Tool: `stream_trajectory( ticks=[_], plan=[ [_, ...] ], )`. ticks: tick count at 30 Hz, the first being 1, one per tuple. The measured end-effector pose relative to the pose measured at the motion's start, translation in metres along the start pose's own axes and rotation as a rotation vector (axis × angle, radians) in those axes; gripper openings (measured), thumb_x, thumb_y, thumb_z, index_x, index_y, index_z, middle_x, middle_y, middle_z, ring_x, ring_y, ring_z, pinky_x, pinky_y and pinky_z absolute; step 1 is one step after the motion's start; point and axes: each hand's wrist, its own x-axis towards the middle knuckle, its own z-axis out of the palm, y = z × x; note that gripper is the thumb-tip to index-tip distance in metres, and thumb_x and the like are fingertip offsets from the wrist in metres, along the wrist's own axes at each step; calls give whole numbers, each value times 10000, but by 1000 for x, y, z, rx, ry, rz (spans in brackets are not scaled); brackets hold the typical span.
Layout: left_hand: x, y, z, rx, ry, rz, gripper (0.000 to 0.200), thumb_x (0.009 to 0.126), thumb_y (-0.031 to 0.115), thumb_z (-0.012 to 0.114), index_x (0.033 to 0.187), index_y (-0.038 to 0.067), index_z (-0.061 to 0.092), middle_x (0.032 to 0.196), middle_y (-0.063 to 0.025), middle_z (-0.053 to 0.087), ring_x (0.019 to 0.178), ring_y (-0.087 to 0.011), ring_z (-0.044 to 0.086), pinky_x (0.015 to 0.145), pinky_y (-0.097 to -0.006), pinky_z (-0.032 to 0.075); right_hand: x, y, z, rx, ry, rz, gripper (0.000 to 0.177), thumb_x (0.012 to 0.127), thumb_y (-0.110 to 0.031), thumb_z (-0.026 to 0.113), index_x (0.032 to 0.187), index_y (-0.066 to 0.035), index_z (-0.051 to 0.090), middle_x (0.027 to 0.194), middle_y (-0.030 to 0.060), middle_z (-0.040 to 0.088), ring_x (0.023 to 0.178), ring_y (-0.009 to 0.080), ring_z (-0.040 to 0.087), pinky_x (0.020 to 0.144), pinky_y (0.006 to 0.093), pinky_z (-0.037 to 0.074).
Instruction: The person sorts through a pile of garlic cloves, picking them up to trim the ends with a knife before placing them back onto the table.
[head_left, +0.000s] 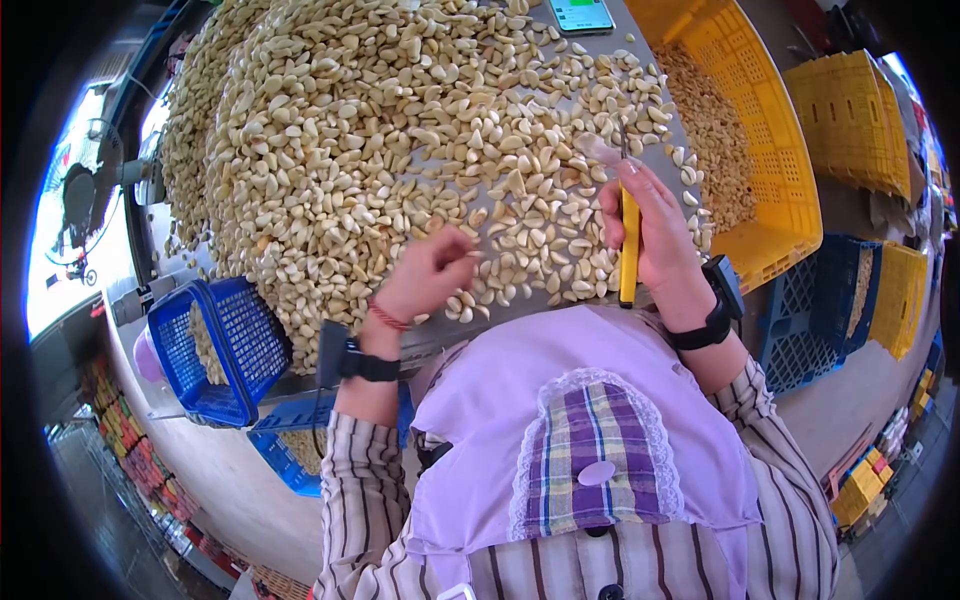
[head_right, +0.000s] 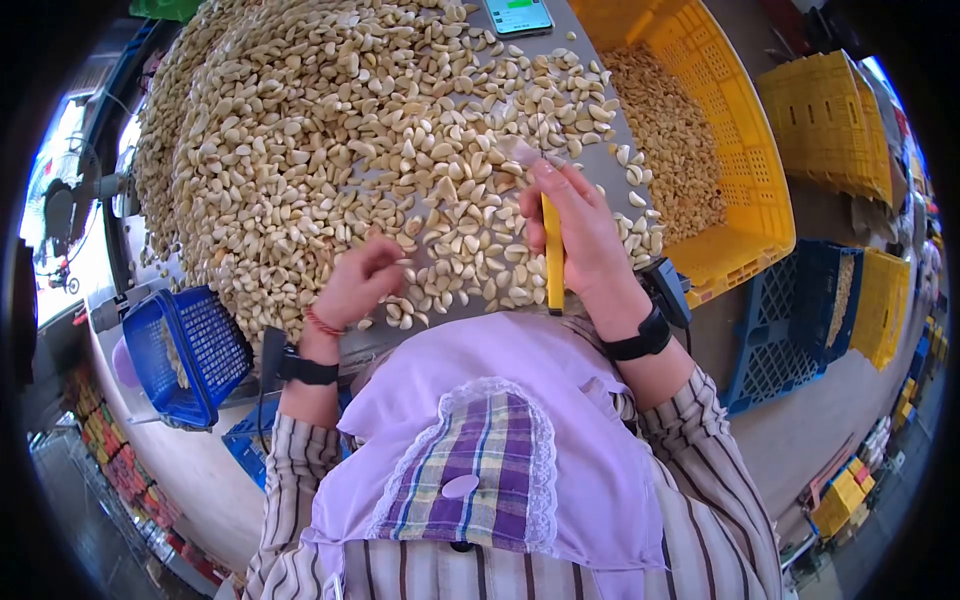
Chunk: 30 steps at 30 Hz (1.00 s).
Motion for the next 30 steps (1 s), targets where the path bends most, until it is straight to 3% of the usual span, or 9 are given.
stream_trajectory(
  ticks=[2, 4, 8, 12, 18, 20, 22, 25, 30],
  plan=[
    [-6, 4, -12, -482, -68, -155, 56, 856, 110, 579, 881, 61, 588, 729, -40, 637, 586, -131, 576, 519, -257, 458, -1, 0, -3, 9, 21, 8, 334, 913, -335, 578, 1140, -89, 573, 712, 13, 555, 482, 81, 505, 425, 215, 378],
    [-13, 3, -21, -888, -1, 94, 45, 858, 65, 563, 829, 41, 588, 805, -22, 634, 615, -68, 514, 547, -200, 442, 0, 2, -4, 19, 34, 21, 341, 910, -339, 583, 1142, -89, 573, 711, 12, 554, 482, 81, 505, 423, 216, 378],
    [-11, -12, 1, 465, 84, 294, 121, 829, 183, 639, 896, 83, 627, 785, -82, 661, 645, -212, 633, 556, -312, 491, 1, 1, 2, -17, 32, 33, 354, 960, -277, 487, 1247, -75, 534, 737, 26, 517, 499, 83, 471, 441, 216, 382],
    [-9, 0, 11, 656, 39, 185, 146, 815, 216, 652, 893, 95, 632, 767, -96, 644, 673, -252, 634, 572, -343, 498, 0, -1, 8, -43, 41, 45, 353, 962, -271, 482, 1250, -75, 531, 740, 24, 515, 498, 82, 465, 445, 218, 373],
    [-21, -6, -18, -885, -190, 143, 116, 845, 118, 581, 914, 82, 495, 725, -28, 537, 544, -74, 477, 473, -202, 378, 0, 0, -3, 36, 39, 4, 322, 910, -313, 586, 1123, -72, 576, 707, 18, 549, 475, 79, 494, 423, 206, 379],
    [-21, -2, -27, -1160, 115, 315, 56, 841, 68, 562, 855, 81, 509, 691, -26, 533, 524, -69, 454, 460, -203, 357, 1, 1, -3, 38, 30, -2, 320, 911, -313, 586, 1121, -73, 576, 704, 19, 549, 471, 79, 492, 422, 207, 379],
    [-13, -7, -35, -765, 216, 151, 78, 858, 95, 572, 807, 59, 525, 648, -51, 546, 531, -116, 506, 471, -233, 399, 2, 3, -1, 37, 14, -6, 318, 912, -314, 586, 1120, -74, 576, 701, 19, 548, 467, 80, 491, 420, 207, 380],
    [1, -7, -18, 556, 286, 406, 127, 811, 153, 657, 890, 54, 649, 773, -81, 649, 661, -230, 638, 592, -333, 505, 1, 3, 6, 18, 27, 35, 317, 914, -314, 583, 1120, -74, 577, 700, 19, 548, 464, 80, 489, 418, 208, 379],
    [1, -9, -6, 759, 244, 344, 101, 798, 151, 653, 869, 80, 645, 778, -76, 646, 682, -274, 631, 573, -355, 507, 0, 0, 3, 36, 26, -3, 295, 920, -304, 572, 1100, -71, 575, 699, 18, 547, 465, 83, 488, 416, 215, 377]
  ],
)
